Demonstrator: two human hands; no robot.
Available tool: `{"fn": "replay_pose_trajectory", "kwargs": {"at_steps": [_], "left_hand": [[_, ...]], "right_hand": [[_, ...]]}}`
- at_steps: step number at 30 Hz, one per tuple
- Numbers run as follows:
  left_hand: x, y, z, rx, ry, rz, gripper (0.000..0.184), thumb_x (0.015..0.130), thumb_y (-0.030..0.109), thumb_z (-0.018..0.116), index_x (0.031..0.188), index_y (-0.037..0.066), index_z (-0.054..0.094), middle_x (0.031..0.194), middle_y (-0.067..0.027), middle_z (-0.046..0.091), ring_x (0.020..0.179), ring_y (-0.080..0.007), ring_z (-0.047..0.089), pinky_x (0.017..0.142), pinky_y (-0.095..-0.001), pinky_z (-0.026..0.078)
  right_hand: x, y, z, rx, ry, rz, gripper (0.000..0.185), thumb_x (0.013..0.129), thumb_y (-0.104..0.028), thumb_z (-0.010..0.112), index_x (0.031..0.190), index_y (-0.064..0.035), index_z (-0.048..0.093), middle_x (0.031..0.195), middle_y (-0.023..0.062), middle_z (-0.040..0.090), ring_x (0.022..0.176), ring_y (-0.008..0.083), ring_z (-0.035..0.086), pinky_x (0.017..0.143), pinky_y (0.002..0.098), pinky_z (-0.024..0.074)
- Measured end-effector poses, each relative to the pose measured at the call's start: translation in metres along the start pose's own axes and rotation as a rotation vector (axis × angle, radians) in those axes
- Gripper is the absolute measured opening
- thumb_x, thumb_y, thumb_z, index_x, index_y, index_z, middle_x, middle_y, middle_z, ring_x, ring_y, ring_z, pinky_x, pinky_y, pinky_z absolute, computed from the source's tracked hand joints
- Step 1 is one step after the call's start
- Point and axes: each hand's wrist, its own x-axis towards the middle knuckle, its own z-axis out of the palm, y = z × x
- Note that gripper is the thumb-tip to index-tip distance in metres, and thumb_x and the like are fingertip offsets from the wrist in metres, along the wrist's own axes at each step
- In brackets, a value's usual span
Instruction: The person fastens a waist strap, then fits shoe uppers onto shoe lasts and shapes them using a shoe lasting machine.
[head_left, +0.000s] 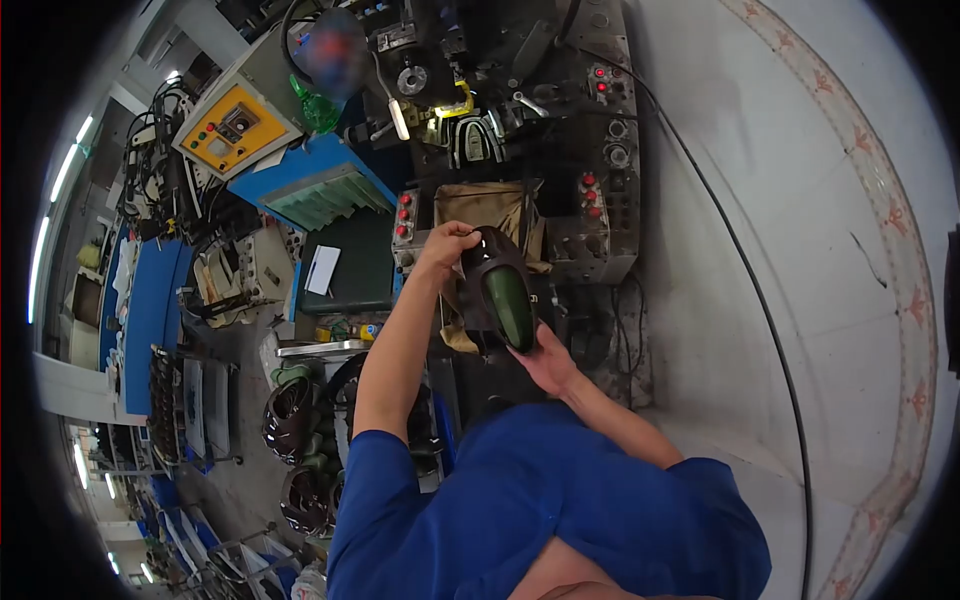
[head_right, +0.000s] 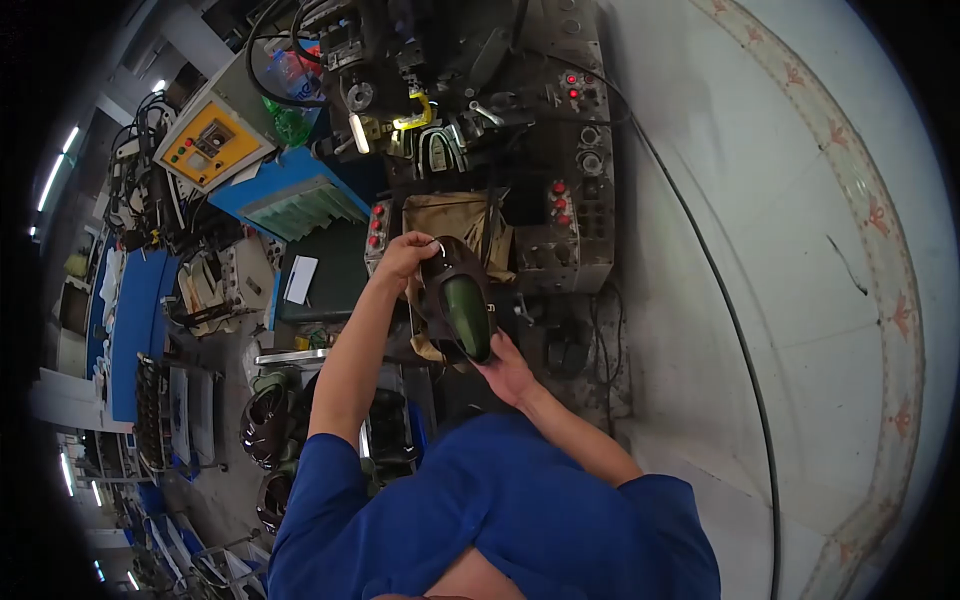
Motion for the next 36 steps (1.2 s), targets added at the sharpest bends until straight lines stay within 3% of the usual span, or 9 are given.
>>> {"fn": "replay_pose_trajectory", "kwargs": {"at_steps": [1, 7, 10, 12, 15, 25, 29, 31, 36], "left_hand": [[0.004, -0.001, -0.001, 0.075, 0.023, 0.001, 0.016, 0.093, 0.010, 0.085, 0.103, 0.007, 0.072, 0.090, 0.0006, 0.072, 0.084, -0.0126, 0.067, 0.072, -0.0318, 0.053], [0.010, 0.013, 0.003, 0.159, -0.043, -0.034, 0.010, 0.096, 0.010, 0.081, 0.100, 0.008, 0.072, 0.089, 0.0004, 0.072, 0.077, -0.0111, 0.063, 0.070, -0.0280, 0.048], [0.015, 0.018, 0.007, 0.237, -0.001, -0.054, 0.011, 0.097, 0.013, 0.081, 0.098, 0.010, 0.071, 0.084, 0.0016, 0.070, 0.068, -0.0092, 0.058, 0.060, -0.0279, 0.044], [0.024, 0.014, 0.005, 0.259, 0.005, -0.047, 0.012, 0.097, 0.015, 0.082, 0.096, 0.011, 0.070, 0.081, 0.0025, 0.068, 0.061, -0.0088, 0.054, 0.053, -0.0282, 0.039], [0.034, 0.006, -0.001, 0.266, -0.007, -0.059, 0.012, 0.097, 0.014, 0.082, 0.096, 0.010, 0.071, 0.081, 0.0026, 0.068, 0.061, -0.0093, 0.054, 0.054, -0.0284, 0.040], [0.036, 0.000, -0.005, 0.171, -0.013, -0.083, 0.015, 0.096, 0.012, 0.082, 0.099, 0.008, 0.068, 0.085, 0.0001, 0.068, 0.066, -0.0121, 0.061, 0.056, -0.0276, 0.048], [0.037, -0.002, -0.006, 0.135, -0.011, -0.094, 0.015, 0.096, 0.012, 0.083, 0.098, 0.008, 0.068, 0.084, 0.0002, 0.068, 0.064, -0.0119, 0.060, 0.055, -0.0281, 0.047], [0.037, 0.001, -0.005, 0.134, 0.005, -0.095, 0.015, 0.095, 0.011, 0.084, 0.096, 0.007, 0.069, 0.082, 0.0000, 0.068, 0.062, -0.0118, 0.060, 0.054, -0.0281, 0.047], [0.036, 0.004, 0.001, 0.084, 0.017, -0.080, 0.012, 0.093, 0.007, 0.084, 0.093, 0.006, 0.072, 0.080, -0.0014, 0.071, 0.057, -0.0117, 0.058, 0.051, -0.0291, 0.044]], "right_hand": [[0.001, 0.000, -0.004, -0.001, 0.003, 0.003, 0.069, 0.102, -0.033, 0.077, 0.158, -0.0098, 0.044, 0.152, 0.0064, 0.055, 0.145, 0.0222, 0.050, 0.129, 0.0446, 0.0339], [0.002, -0.005, -0.022, -0.222, 0.048, 0.017, 0.077, 0.091, 0.010, 0.075, 0.159, -0.0100, 0.043, 0.141, 0.0041, 0.061, 0.140, 0.0195, 0.054, 0.122, 0.0394, 0.0418], [-0.001, -0.007, -0.022, -0.262, 0.129, 0.034, 0.052, 0.100, -0.008, 0.074, 0.148, -0.0097, 0.055, 0.136, 0.0031, 0.066, 0.127, 0.0188, 0.062, 0.117, 0.0407, 0.0460], [0.002, -0.013, -0.029, 0.009, 0.172, 0.180, 0.031, 0.108, -0.029, 0.068, 0.133, -0.0113, 0.067, 0.124, 0.0023, 0.071, 0.113, 0.0172, 0.065, 0.101, 0.0359, 0.0517], [0.007, -0.010, -0.033, -0.023, 0.192, 0.148, 0.034, 0.111, -0.045, 0.060, 0.119, -0.0142, 0.073, 0.111, 0.0007, 0.075, 0.099, 0.0150, 0.067, 0.087, 0.0326, 0.0533], [0.008, -0.012, -0.035, -0.155, 0.345, 0.102, 0.028, 0.108, -0.043, 0.066, 0.109, -0.0168, 0.073, 0.096, -0.0034, 0.077, 0.077, 0.0086, 0.068, 0.063, 0.0242, 0.0447], [0.010, -0.011, -0.037, -0.154, 0.319, 0.116, 0.027, 0.108, -0.044, 0.065, 0.108, -0.0180, 0.073, 0.097, -0.0040, 0.077, 0.078, 0.0078, 0.068, 0.061, 0.0230, 0.0411], [0.010, -0.012, -0.026, -0.194, 0.363, 0.111, 0.026, 0.102, -0.048, 0.074, 0.101, -0.0223, 0.069, 0.090, -0.0080, 0.074, 0.074, 0.0053, 0.065, 0.063, 0.0234, 0.0417], [0.018, -0.005, -0.056, -0.111, 0.233, 0.080, 0.021, 0.111, -0.039, 0.060, 0.111, -0.0198, 0.069, 0.105, -0.0029, 0.077, 0.091, 0.0122, 0.071, 0.066, 0.0287, 0.0468]]}}
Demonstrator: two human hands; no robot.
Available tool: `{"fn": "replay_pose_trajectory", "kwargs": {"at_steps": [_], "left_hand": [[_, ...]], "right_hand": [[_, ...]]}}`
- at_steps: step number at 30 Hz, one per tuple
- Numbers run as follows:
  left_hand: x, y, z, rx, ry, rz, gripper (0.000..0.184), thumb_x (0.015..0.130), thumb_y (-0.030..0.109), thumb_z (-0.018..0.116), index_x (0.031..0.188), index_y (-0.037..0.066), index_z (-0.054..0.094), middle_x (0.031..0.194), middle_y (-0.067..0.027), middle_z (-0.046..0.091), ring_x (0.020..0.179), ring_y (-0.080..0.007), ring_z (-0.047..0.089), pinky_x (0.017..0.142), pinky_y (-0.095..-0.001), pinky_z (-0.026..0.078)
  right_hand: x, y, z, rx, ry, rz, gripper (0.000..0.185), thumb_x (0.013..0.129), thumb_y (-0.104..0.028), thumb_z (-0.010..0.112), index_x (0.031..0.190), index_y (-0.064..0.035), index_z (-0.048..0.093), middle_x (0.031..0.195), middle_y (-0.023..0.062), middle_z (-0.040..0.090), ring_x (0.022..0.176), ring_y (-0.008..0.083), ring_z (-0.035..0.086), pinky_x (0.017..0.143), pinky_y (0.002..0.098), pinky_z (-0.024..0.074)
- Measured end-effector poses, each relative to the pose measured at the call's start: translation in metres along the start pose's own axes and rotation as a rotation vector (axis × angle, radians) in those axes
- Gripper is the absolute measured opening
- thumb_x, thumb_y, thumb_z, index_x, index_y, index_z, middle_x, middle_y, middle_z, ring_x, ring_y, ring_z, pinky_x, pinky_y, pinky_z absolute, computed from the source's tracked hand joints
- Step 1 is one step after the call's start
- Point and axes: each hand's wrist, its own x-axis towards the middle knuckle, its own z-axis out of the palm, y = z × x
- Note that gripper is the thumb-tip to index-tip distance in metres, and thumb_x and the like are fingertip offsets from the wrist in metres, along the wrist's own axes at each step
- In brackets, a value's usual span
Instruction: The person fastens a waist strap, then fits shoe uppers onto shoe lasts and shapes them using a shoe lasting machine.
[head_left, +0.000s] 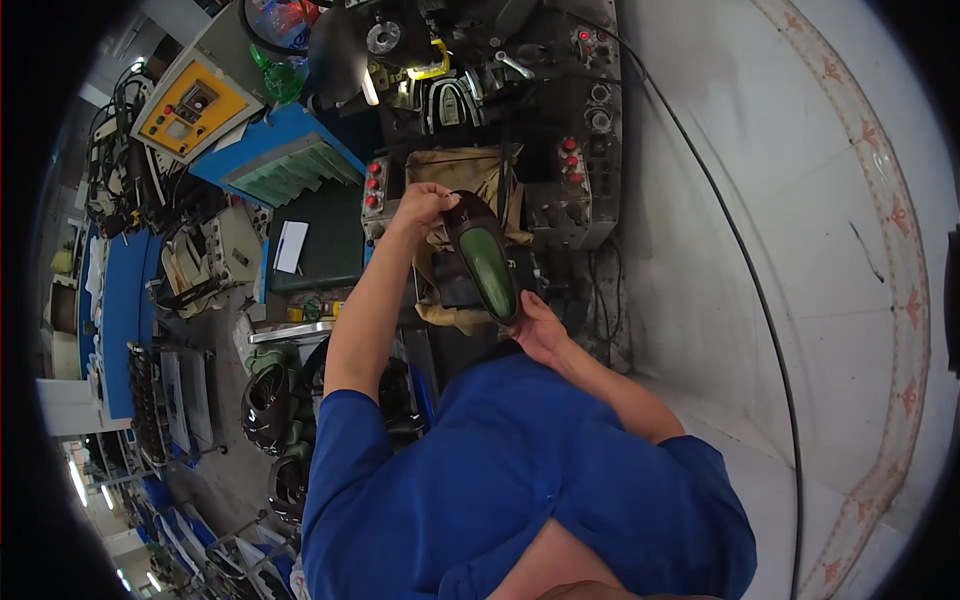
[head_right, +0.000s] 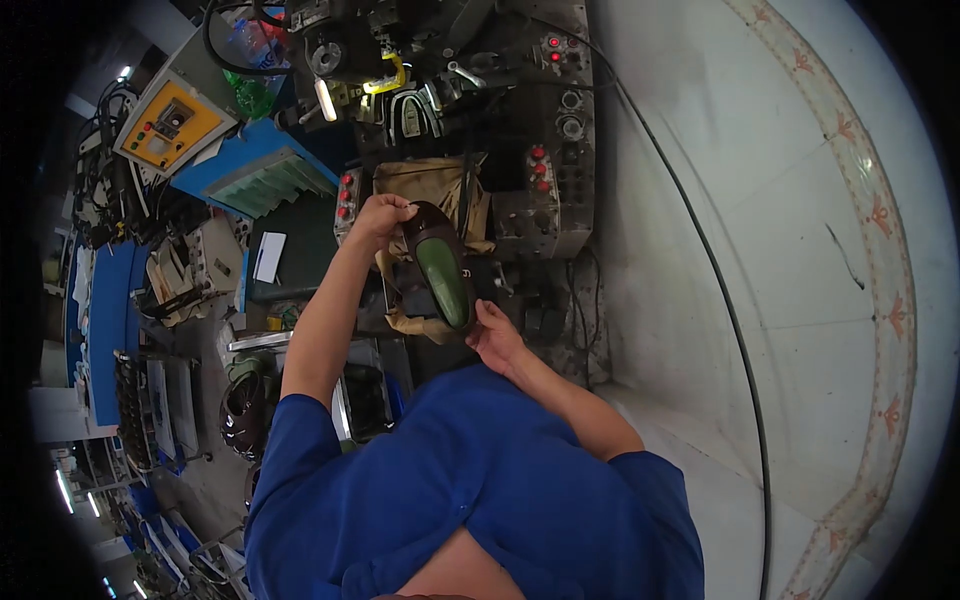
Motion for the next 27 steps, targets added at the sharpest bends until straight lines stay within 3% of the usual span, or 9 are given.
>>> {"fn": "replay_pose_trajectory", "kwargs": {"at_steps": [2, 4, 7, 11, 14, 16, 19, 22, 27], "left_hand": [[-0.001, 0.002, -0.003, 0.051, -0.001, 0.037, 0.012, 0.093, 0.006, 0.084, 0.093, 0.005, 0.072, 0.080, -0.0014, 0.071, 0.060, -0.0115, 0.059, 0.053, -0.0291, 0.045], [-0.015, 0.011, -0.002, 0.062, 0.026, 0.088, 0.011, 0.093, 0.005, 0.083, 0.094, 0.003, 0.072, 0.081, -0.0012, 0.071, 0.065, -0.0110, 0.061, 0.056, -0.0286, 0.046], [-0.094, 0.063, 0.006, 0.050, -0.020, 0.323, 0.010, 0.093, 0.001, 0.081, 0.099, 0.001, 0.073, 0.086, -0.0018, 0.073, 0.074, -0.0100, 0.066, 0.067, -0.0264, 0.052], [-0.209, 0.118, 0.017, 0.005, -0.052, 0.554, 0.014, 0.091, -0.003, 0.081, 0.103, -0.004, 0.075, 0.096, -0.0058, 0.078, 0.089, -0.0098, 0.071, 0.081, -0.0255, 0.057], [-0.243, 0.128, 0.013, 0.067, -0.063, 0.661, 0.022, 0.089, -0.003, 0.082, 0.109, -0.006, 0.075, 0.106, -0.0091, 0.080, 0.098, -0.0118, 0.073, 0.088, -0.0275, 0.059], [-0.244, 0.131, 0.008, 0.275, -0.011, 0.902, 0.029, 0.086, -0.005, 0.085, 0.114, -0.005, 0.076, 0.110, -0.0093, 0.080, 0.098, -0.0124, 0.073, 0.089, -0.0277, 0.059], [-0.231, 0.133, 0.004, 0.047, 0.017, 0.665, 0.039, 0.082, -0.007, 0.088, 0.119, -0.004, 0.077, 0.114, -0.0083, 0.079, 0.097, -0.0131, 0.072, 0.088, -0.0279, 0.059], [-0.177, 0.110, -0.007, -0.147, 0.021, 0.652, 0.046, 0.080, -0.009, 0.088, 0.124, -0.003, 0.076, 0.120, -0.0077, 0.077, 0.097, -0.0130, 0.072, 0.087, -0.0281, 0.060], [-0.105, 0.034, -0.022, -0.690, -0.184, 0.349, 0.042, 0.101, 0.017, 0.078, 0.139, 0.001, 0.066, 0.122, -0.0045, 0.075, 0.110, -0.0136, 0.070, 0.101, -0.0322, 0.056]], "right_hand": [[0.001, 0.001, 0.000, 0.033, -0.024, 0.000, 0.018, 0.112, -0.035, 0.059, 0.112, -0.0194, 0.068, 0.110, -0.0014, 0.077, 0.095, 0.0152, 0.072, 0.070, 0.0320, 0.0506], [0.003, -0.001, -0.003, 0.085, -0.200, 0.029, 0.016, 0.111, -0.032, 0.060, 0.118, -0.0184, 0.065, 0.126, 0.0018, 0.073, 0.111, 0.0223, 0.070, 0.088, 0.0412, 0.0561], [-0.004, -0.019, 0.016, 0.047, -0.125, 0.016, 0.024, 0.108, -0.036, 0.063, 0.124, -0.0178, 0.065, 0.134, 0.0045, 0.069, 0.124, 0.0265, 0.066, 0.103, 0.0469, 0.0548], [-0.014, -0.065, 0.090, -0.318, -0.287, -0.181, 0.052, 0.100, -0.043, 0.077, 0.134, -0.0070, 0.061, 0.127, 0.0053, 0.069, 0.121, 0.0194, 0.065, 0.108, 0.0371, 0.0513], [-0.006, -0.087, 0.144, -0.532, -0.523, -0.359, 0.060, 0.093, -0.040, 0.086, 0.135, -0.0030, 0.063, 0.128, 0.0044, 0.071, 0.117, 0.0157, 0.067, 0.105, 0.0343, 0.0528], [0.008, -0.091, 0.154, -0.648, -0.512, -0.416, 0.058, 0.094, -0.035, 0.086, 0.135, -0.0008, 0.064, 0.127, 0.0048, 0.072, 0.115, 0.0147, 0.067, 0.104, 0.0333, 0.0533], [0.019, -0.083, 0.178, -0.681, -0.445, -0.484, 0.051, 0.095, -0.027, 0.085, 0.133, 0.0018, 0.066, 0.124, 0.0054, 0.074, 0.110, 0.0138, 0.069, 0.101, 0.0317, 0.0543], [0.039, -0.074, 0.181, -0.530, -0.341, -0.446, 0.041, 0.098, -0.021, 0.082, 0.130, 0.0019, 0.069, 0.119, 0.0055, 0.076, 0.106, 0.0129, 0.070, 0.097, 0.0299, 0.0558], [0.082, -0.074, 0.181, -0.354, -0.116, -0.316, 0.030, 0.099, -0.020, 0.080, 0.121, -0.0008, 0.072, 0.108, 0.0047, 0.077, 0.094, 0.0110, 0.073, 0.085, 0.0273, 0.0593]]}}
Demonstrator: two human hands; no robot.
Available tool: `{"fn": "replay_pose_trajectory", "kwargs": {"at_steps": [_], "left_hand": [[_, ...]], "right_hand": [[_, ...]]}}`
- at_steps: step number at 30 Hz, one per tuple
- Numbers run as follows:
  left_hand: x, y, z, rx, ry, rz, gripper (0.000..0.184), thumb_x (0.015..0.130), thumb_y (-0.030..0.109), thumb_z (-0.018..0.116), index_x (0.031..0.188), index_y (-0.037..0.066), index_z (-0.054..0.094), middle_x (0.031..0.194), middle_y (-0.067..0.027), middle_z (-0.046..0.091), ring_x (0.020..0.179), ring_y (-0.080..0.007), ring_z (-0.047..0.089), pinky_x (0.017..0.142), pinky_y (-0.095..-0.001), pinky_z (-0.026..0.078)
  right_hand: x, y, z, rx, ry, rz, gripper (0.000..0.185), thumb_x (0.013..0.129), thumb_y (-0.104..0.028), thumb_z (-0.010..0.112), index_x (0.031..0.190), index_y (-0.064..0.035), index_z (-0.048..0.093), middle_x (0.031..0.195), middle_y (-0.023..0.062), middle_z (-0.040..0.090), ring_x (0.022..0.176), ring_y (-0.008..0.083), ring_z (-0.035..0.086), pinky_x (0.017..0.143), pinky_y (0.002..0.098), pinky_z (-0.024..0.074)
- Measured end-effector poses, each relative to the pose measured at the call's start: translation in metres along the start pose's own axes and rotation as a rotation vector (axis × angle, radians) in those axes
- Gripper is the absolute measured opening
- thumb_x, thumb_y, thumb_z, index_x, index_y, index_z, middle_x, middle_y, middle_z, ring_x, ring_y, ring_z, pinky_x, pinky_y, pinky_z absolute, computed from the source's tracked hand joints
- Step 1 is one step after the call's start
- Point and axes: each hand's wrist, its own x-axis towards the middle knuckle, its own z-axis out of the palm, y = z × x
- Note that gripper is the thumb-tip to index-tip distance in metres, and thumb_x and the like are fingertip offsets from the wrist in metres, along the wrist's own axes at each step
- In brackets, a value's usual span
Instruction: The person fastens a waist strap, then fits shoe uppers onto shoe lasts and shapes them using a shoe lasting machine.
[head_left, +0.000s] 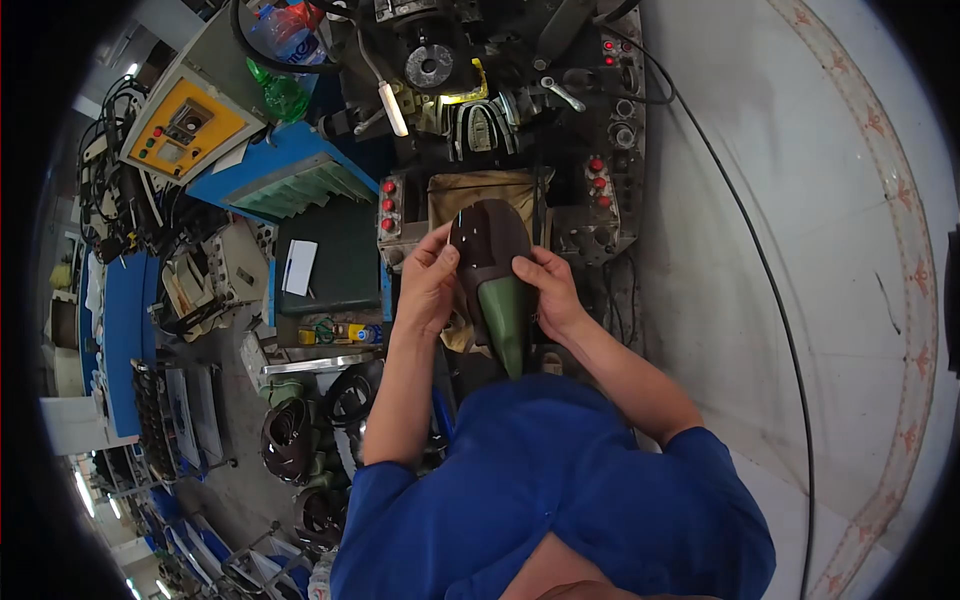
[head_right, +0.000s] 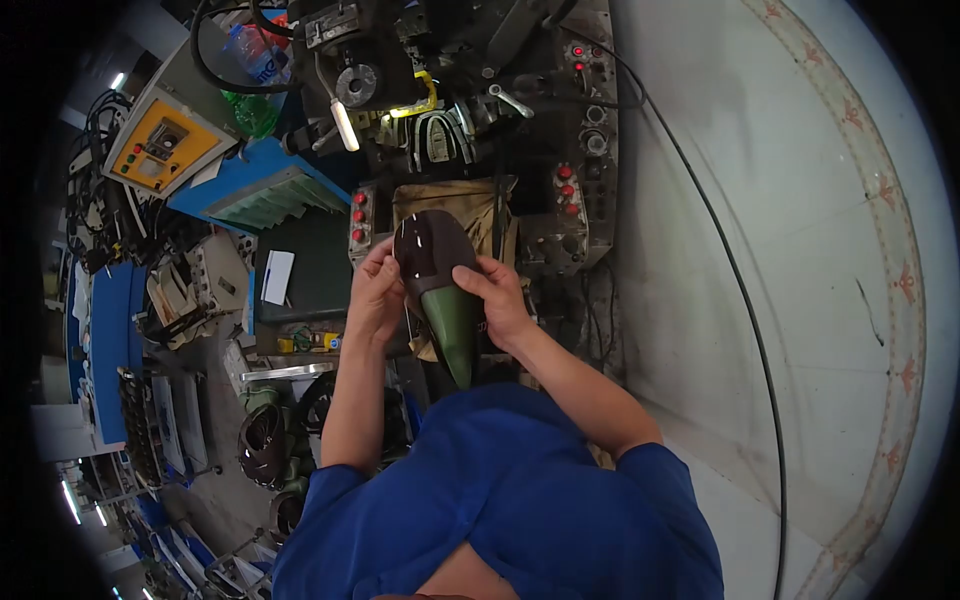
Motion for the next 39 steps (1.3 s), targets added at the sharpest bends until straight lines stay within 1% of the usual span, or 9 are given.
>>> {"fn": "replay_pose_trajectory", "kwargs": {"at_steps": [3, 6, 7, 14, 21, 27, 29, 34, 39], "left_hand": [[0.011, -0.037, -0.041, -0.166, -0.019, -0.255, 0.031, 0.105, 0.027, 0.073, 0.128, 0.006, 0.068, 0.122, -0.0048, 0.075, 0.109, -0.0177, 0.072, 0.098, -0.0333, 0.057], [0.045, -0.053, -0.056, -0.186, -0.074, -0.261, 0.025, 0.106, 0.024, 0.071, 0.124, 0.007, 0.071, 0.116, -0.0020, 0.076, 0.106, -0.0146, 0.071, 0.096, -0.0363, 0.057], [0.057, -0.050, -0.052, -0.157, -0.016, -0.300, 0.024, 0.107, 0.025, 0.070, 0.123, 0.007, 0.072, 0.114, -0.0011, 0.077, 0.104, -0.0139, 0.071, 0.100, -0.0378, 0.055], [0.146, -0.053, -0.074, -0.139, 0.051, -0.352, 0.027, 0.107, 0.029, 0.070, 0.123, 0.007, 0.074, 0.115, -0.0015, 0.077, 0.106, -0.0149, 0.071, 0.104, -0.0384, 0.051], [0.203, -0.055, -0.097, -0.156, -0.043, -0.369, 0.027, 0.106, 0.028, 0.072, 0.123, 0.006, 0.074, 0.117, -0.0034, 0.077, 0.109, -0.0165, 0.071, 0.102, -0.0346, 0.053], [0.217, -0.049, -0.096, -0.150, -0.066, -0.454, 0.029, 0.105, 0.030, 0.073, 0.121, 0.006, 0.075, 0.115, -0.0053, 0.078, 0.107, -0.0212, 0.073, 0.094, -0.0359, 0.059], [0.218, -0.051, -0.094, -0.146, -0.092, -0.382, 0.045, 0.105, 0.039, 0.072, 0.135, 0.006, 0.066, 0.124, -0.0080, 0.075, 0.111, -0.0216, 0.074, 0.092, -0.0364, 0.064], [0.217, -0.049, -0.090, -0.125, -0.058, -0.396, 0.045, 0.105, 0.040, 0.071, 0.135, 0.005, 0.066, 0.123, -0.0095, 0.075, 0.111, -0.0230, 0.074, 0.094, -0.0382, 0.064], [0.196, -0.055, -0.075, -0.242, 0.043, -0.415, 0.048, 0.107, 0.042, 0.067, 0.135, 0.004, 0.064, 0.126, -0.0124, 0.074, 0.115, -0.0264, 0.073, 0.099, -0.0400, 0.062]], "right_hand": [[0.038, -0.005, -0.005, 0.036, 0.158, 0.108, 0.028, 0.099, -0.029, 0.079, 0.108, -0.0035, 0.073, 0.099, 0.0049, 0.076, 0.085, 0.0148, 0.074, 0.076, 0.0296, 0.0612], [0.076, -0.014, -0.008, -0.015, 0.222, 0.181, 0.032, 0.099, -0.033, 0.080, 0.108, -0.0038, 0.073, 0.100, 0.0060, 0.077, 0.085, 0.0164, 0.075, 0.077, 0.0306, 0.0613], [0.092, -0.009, -0.015, -0.092, 0.242, 0.181, 0.041, 0.101, -0.043, 0.074, 0.116, -0.0044, 0.072, 0.104, 0.0096, 0.078, 0.088, 0.0198, 0.077, 0.079, 0.0341, 0.0634], [0.174, -0.015, -0.031, -0.016, 0.219, 0.226, 0.041, 0.101, -0.044, 0.074, 0.112, -0.0047, 0.074, 0.102, 0.0087, 0.078, 0.084, 0.0190, 0.076, 0.077, 0.0333, 0.0626], [0.213, -0.025, -0.028, -0.006, 0.286, 0.195, 0.039, 0.098, -0.041, 0.078, 0.112, -0.0048, 0.075, 0.101, 0.0073, 0.078, 0.086, 0.0179, 0.075, 0.078, 0.0328, 0.0624], [0.226, -0.029, -0.026, -0.007, 0.369, 0.195, 0.041, 0.095, -0.040, 0.082, 0.112, -0.0029, 0.075, 0.101, 0.0102, 0.078, 0.086, 0.0205, 0.076, 0.079, 0.0354, 0.0627], [0.226, -0.033, -0.020, -0.030, 0.374, 0.176, 0.041, 0.094, -0.041, 0.082, 0.111, -0.0045, 0.076, 0.101, 0.0103, 0.078, 0.086, 0.0203, 0.075, 0.079, 0.0355, 0.0623], [0.226, -0.038, -0.020, -0.013, 0.328, 0.205, 0.042, 0.093, -0.044, 0.083, 0.112, -0.0065, 0.076, 0.102, 0.0088, 0.078, 0.088, 0.0204, 0.075, 0.081, 0.0355, 0.0613], [0.205, -0.029, -0.027, -0.035, 0.334, 0.240, 0.046, 0.101, -0.051, 0.074, 0.119, -0.0086, 0.074, 0.106, 0.0051, 0.076, 0.094, 0.0191, 0.073, 0.088, 0.0364, 0.0589]]}}
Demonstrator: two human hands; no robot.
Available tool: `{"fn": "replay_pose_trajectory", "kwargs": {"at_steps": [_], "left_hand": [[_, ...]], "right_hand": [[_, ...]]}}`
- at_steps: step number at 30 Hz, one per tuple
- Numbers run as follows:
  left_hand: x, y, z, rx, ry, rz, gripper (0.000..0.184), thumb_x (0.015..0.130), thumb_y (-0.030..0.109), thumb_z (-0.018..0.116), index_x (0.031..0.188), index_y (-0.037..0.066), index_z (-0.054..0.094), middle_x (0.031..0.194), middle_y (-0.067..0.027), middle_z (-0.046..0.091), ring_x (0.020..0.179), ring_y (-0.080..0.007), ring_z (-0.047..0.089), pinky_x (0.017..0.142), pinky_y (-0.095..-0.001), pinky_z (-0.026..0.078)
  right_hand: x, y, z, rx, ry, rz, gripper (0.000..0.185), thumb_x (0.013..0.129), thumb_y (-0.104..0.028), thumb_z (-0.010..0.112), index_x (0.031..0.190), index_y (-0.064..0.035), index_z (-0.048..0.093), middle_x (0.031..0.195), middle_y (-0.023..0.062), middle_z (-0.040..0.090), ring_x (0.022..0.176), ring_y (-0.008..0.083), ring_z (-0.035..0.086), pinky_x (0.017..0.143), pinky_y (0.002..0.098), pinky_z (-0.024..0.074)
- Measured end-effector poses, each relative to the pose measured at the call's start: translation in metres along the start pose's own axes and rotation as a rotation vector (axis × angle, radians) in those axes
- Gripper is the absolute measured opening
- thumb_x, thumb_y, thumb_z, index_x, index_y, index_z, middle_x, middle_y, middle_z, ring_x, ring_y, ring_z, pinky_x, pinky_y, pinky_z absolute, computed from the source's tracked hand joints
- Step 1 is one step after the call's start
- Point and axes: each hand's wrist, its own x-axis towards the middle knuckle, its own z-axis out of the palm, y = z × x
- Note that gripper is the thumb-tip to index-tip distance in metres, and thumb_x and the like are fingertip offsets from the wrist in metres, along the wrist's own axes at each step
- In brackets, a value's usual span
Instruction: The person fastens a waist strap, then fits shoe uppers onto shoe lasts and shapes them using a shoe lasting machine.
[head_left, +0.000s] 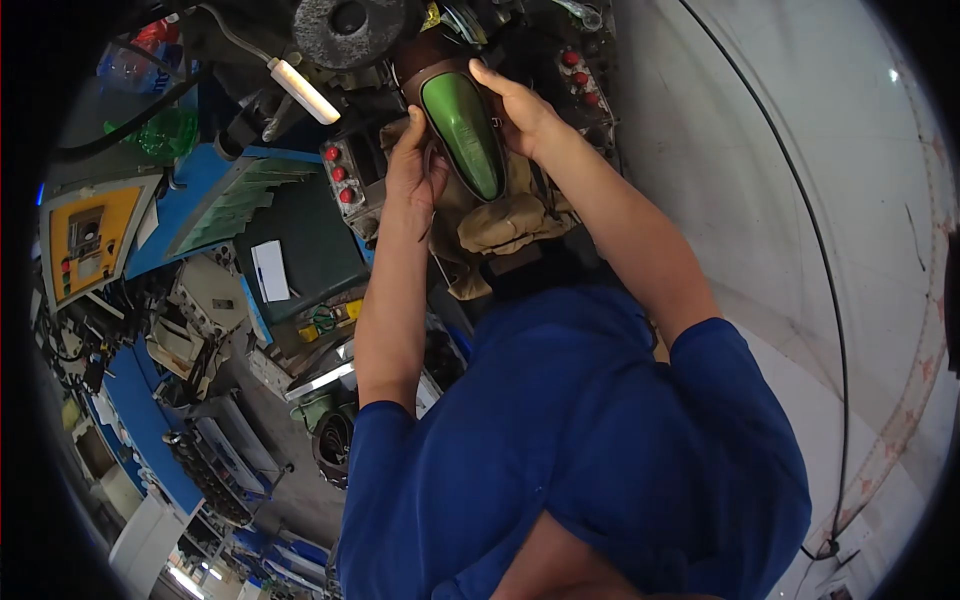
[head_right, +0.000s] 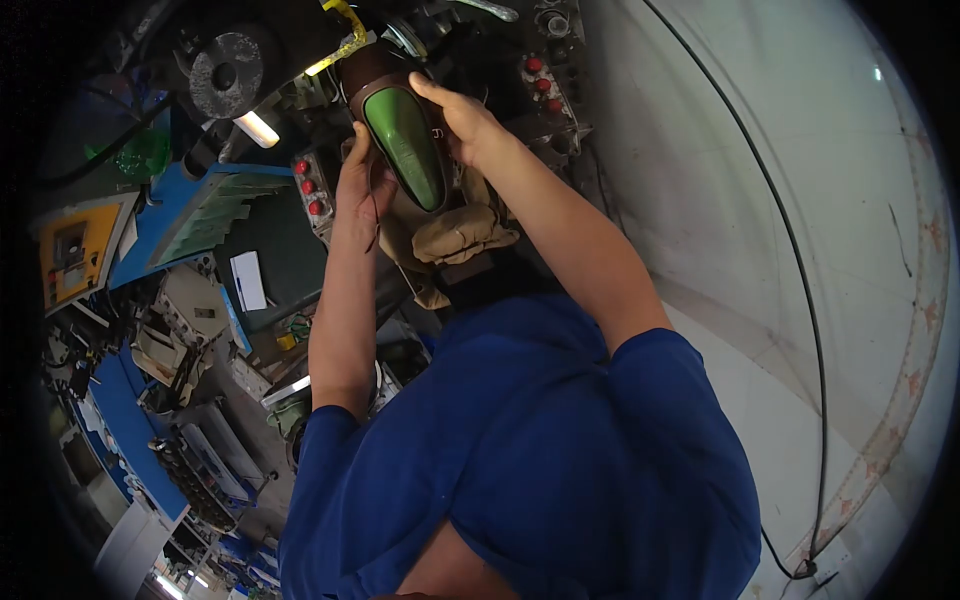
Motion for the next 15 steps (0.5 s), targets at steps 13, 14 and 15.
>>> {"fn": "replay_pose_trajectory", "kwargs": {"at_steps": [13, 14, 15], "left_hand": [[0.025, -0.043, -0.045, -0.039, 0.038, 0.131, 0.024, 0.104, 0.029, 0.074, 0.108, 0.006, 0.073, 0.107, -0.0057, 0.079, 0.095, -0.0163, 0.076, 0.083, -0.0306, 0.062], [0.024, -0.044, -0.043, -0.043, 0.039, 0.135, 0.024, 0.104, 0.029, 0.074, 0.108, 0.006, 0.073, 0.107, -0.0057, 0.079, 0.095, -0.0163, 0.076, 0.083, -0.0306, 0.062], [0.024, -0.046, -0.042, -0.048, 0.044, 0.148, 0.023, 0.104, 0.029, 0.075, 0.106, 0.006, 0.073, 0.105, -0.0048, 0.079, 0.094, -0.0152, 0.075, 0.081, -0.0298, 0.062]], "right_hand": [[0.055, 0.074, -0.066, 0.099, -0.005, -0.201, 0.036, 0.105, -0.042, 0.073, 0.118, -0.0086, 0.070, 0.106, 0.0010, 0.072, 0.097, 0.0153, 0.067, 0.087, 0.0331, 0.0545], [0.054, 0.074, -0.065, 0.095, -0.008, -0.199, 0.036, 0.105, -0.042, 0.073, 0.118, -0.0086, 0.070, 0.106, 0.0010, 0.072, 0.097, 0.0153, 0.067, 0.087, 0.0331, 0.0545], [0.053, 0.075, -0.064, 0.103, 0.004, -0.197, 0.036, 0.105, -0.042, 0.073, 0.117, -0.0078, 0.070, 0.108, 0.0015, 0.071, 0.101, 0.0150, 0.065, 0.091, 0.0328, 0.0527]]}}
